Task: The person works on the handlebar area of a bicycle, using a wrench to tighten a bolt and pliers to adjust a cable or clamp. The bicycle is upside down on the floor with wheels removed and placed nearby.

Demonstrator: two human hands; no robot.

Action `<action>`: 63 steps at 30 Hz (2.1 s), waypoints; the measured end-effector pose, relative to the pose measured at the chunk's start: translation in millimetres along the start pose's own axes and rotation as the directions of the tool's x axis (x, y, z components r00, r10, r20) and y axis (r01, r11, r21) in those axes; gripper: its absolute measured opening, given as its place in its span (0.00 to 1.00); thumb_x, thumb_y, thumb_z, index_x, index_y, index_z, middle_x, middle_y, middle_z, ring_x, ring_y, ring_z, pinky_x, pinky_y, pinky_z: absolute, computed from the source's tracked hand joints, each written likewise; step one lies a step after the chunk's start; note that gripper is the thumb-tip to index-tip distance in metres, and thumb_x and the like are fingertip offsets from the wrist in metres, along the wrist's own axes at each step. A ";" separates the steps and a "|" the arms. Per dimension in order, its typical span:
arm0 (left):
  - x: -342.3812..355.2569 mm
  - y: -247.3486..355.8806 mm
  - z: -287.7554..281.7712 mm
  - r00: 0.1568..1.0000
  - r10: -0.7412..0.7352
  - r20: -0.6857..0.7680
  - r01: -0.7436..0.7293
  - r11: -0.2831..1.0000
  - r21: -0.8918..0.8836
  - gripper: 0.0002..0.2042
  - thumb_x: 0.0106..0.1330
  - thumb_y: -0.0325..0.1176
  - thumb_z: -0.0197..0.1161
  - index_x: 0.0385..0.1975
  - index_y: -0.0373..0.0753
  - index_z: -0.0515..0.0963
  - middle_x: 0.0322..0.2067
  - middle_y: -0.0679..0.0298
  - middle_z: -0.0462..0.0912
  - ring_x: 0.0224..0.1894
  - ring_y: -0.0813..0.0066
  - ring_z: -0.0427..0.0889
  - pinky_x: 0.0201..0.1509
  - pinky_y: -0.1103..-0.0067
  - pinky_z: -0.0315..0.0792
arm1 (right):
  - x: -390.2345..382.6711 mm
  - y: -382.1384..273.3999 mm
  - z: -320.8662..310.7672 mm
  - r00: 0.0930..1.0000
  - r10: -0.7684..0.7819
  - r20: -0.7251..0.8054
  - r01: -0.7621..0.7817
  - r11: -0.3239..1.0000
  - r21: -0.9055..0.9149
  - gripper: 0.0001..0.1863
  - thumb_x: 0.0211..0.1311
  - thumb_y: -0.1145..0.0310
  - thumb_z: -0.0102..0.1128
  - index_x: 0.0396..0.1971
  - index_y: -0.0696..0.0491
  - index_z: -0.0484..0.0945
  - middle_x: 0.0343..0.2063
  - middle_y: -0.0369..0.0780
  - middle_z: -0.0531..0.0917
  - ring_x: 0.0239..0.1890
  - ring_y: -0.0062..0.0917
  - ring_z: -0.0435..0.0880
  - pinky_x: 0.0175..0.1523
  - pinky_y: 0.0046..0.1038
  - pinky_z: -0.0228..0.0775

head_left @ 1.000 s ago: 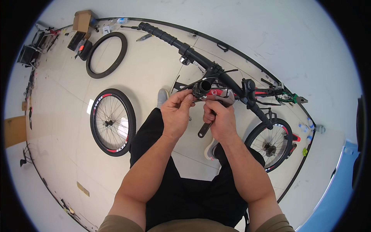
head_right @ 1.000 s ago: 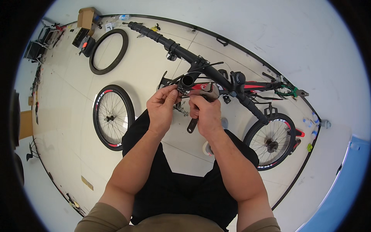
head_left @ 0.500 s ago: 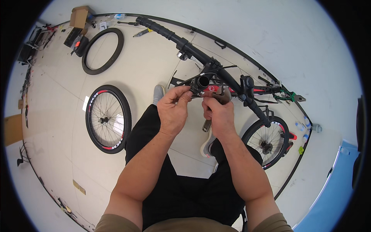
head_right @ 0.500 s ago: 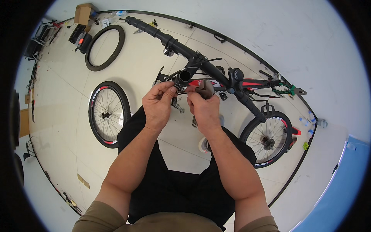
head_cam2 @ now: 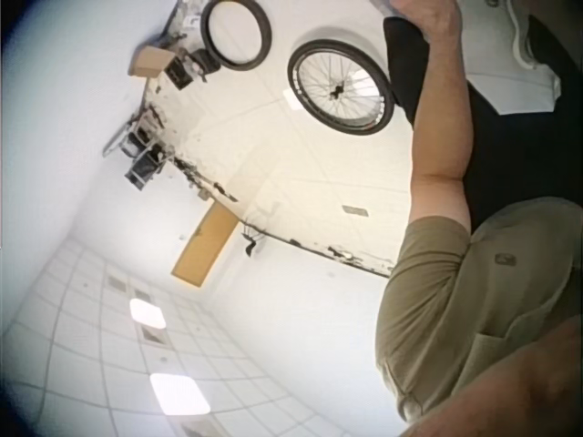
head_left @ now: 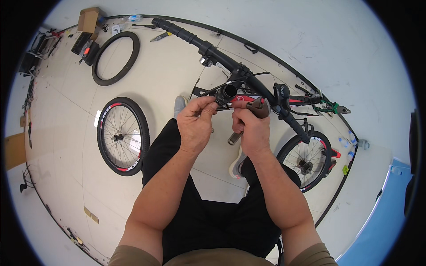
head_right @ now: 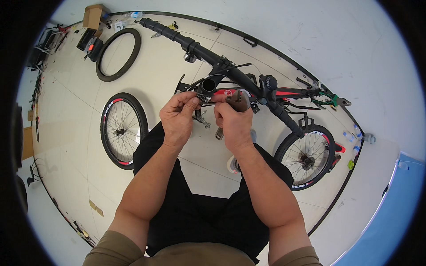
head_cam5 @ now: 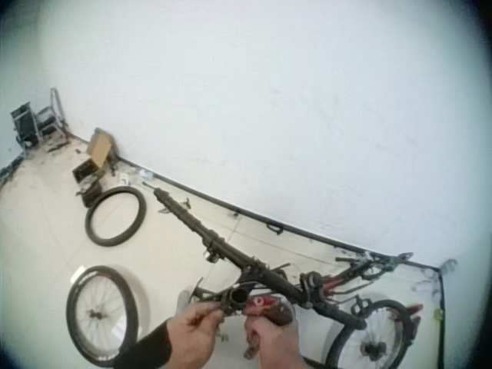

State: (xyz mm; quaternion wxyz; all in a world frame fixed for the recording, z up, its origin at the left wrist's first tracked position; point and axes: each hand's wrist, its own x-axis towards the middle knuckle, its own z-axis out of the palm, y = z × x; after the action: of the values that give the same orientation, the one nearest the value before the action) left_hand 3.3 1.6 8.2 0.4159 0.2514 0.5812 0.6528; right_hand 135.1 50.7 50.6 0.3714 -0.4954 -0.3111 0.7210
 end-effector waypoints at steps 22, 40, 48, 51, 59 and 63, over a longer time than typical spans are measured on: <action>1.6 -3.5 -1.4 0.999 0.034 0.012 -0.034 0.999 -0.012 0.06 0.67 0.22 0.64 0.41 0.33 0.83 0.33 0.66 0.86 0.34 0.82 0.82 0.33 0.86 0.73 | -3.2 1.5 0.4 1.000 0.005 -0.006 -0.005 1.000 0.029 0.10 0.53 0.77 0.55 0.35 0.59 0.80 0.15 0.32 0.69 0.16 0.15 0.61 0.23 0.22 0.53; 1.0 -5.0 0.9 1.000 -0.011 -0.001 0.011 1.000 -0.027 0.09 0.67 0.22 0.64 0.46 0.32 0.82 0.34 0.66 0.85 0.35 0.83 0.80 0.40 0.84 0.75 | -30.3 12.3 7.3 0.999 0.036 0.008 -0.036 0.997 0.072 0.27 0.54 0.75 0.53 0.56 0.67 0.73 0.16 0.31 0.69 0.16 0.14 0.62 0.23 0.21 0.52; 1.2 0.2 -2.2 0.997 -0.035 0.066 0.038 0.998 -0.048 0.10 0.70 0.23 0.62 0.49 0.30 0.81 0.37 0.63 0.86 0.36 0.80 0.81 0.42 0.82 0.76 | -34.2 17.7 18.0 0.999 -0.032 0.011 0.031 0.999 0.016 0.29 0.54 0.76 0.53 0.59 0.68 0.70 0.16 0.33 0.70 0.17 0.15 0.62 0.25 0.21 0.55; 0.7 2.5 -2.2 0.997 -0.045 0.067 0.048 0.998 -0.037 0.10 0.72 0.25 0.60 0.49 0.30 0.81 0.37 0.63 0.86 0.35 0.80 0.81 0.42 0.82 0.76 | -32.4 18.9 17.0 0.994 -0.098 0.040 0.101 0.993 -0.068 0.28 0.54 0.76 0.54 0.58 0.67 0.72 0.17 0.34 0.71 0.18 0.16 0.63 0.25 0.21 0.55; 3.1 8.6 -2.1 0.992 -0.107 0.062 0.114 0.988 -0.109 0.10 0.71 0.26 0.61 0.47 0.30 0.82 0.35 0.64 0.86 0.35 0.81 0.81 0.41 0.84 0.76 | -29.7 16.4 14.1 0.996 -0.066 0.054 0.069 0.996 -0.059 0.21 0.57 0.75 0.52 0.52 0.65 0.75 0.17 0.31 0.72 0.19 0.12 0.66 0.24 0.19 0.55; 3.5 8.7 -1.1 0.996 -0.081 0.046 0.084 0.993 -0.083 0.08 0.70 0.26 0.63 0.45 0.31 0.83 0.35 0.63 0.86 0.35 0.80 0.82 0.41 0.83 0.77 | -27.2 14.3 14.7 0.998 -0.027 0.048 0.027 1.000 -0.014 0.23 0.55 0.75 0.52 0.53 0.67 0.75 0.17 0.33 0.69 0.17 0.15 0.61 0.24 0.21 0.52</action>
State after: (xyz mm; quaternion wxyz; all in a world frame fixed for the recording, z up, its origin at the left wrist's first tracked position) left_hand -1.6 4.2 15.9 0.4650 0.2231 0.5539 0.6536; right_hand 124.3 19.0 56.7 0.3700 -0.4764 -0.3317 0.7254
